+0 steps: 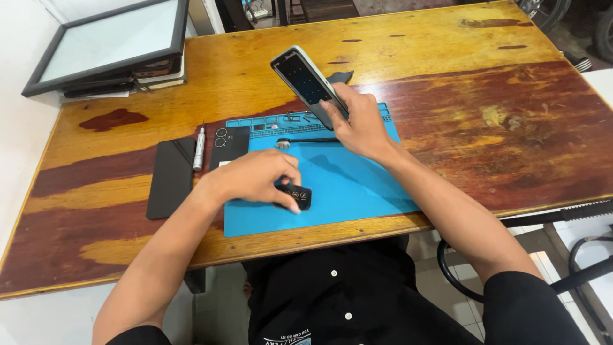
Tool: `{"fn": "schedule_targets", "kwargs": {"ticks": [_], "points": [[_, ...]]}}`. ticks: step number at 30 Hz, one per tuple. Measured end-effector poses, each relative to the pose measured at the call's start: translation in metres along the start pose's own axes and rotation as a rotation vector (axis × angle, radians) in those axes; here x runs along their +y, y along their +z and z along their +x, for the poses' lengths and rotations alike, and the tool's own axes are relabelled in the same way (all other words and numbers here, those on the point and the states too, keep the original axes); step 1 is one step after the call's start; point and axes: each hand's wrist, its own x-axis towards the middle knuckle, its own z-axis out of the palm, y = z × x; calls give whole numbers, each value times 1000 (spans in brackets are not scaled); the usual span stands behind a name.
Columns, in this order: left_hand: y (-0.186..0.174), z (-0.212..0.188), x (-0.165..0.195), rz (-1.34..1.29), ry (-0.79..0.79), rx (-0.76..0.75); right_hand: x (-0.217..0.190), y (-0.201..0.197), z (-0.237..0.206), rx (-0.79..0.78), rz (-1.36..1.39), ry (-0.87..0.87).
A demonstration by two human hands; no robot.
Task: The person repairs a smartphone at a wooden workbench. They lift the back cover off the phone, use a black pry tool to work around the internal components, then use a screwdriver on the phone's interior, handling the battery and small parts on a blue repair mat.
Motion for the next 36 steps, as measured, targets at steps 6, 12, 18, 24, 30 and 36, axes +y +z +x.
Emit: {"fn": "schedule_targets", "kwargs": {"ticks": [6, 12, 18, 24, 30, 36], "points": [[-40, -41, -28, 79, -243, 177, -18, -5, 3, -33, -37, 34], [-55, -79, -38, 304, -907, 175, -45, -29, -6, -360, -144, -183], [-52, -82, -28, 329, -586, 415, -73, -27, -29, -610, -399, -387], [-23, -43, -2, 110, -371, 58, -74, -40, -24, -726, -575, -175], [-21, -41, 27, 220, -447, 101, -81, -52, -26, -821, -513, -23], [-17, -34, 26, 310, -446, 103, -88, -58, -25, -850, -466, 36]]}}
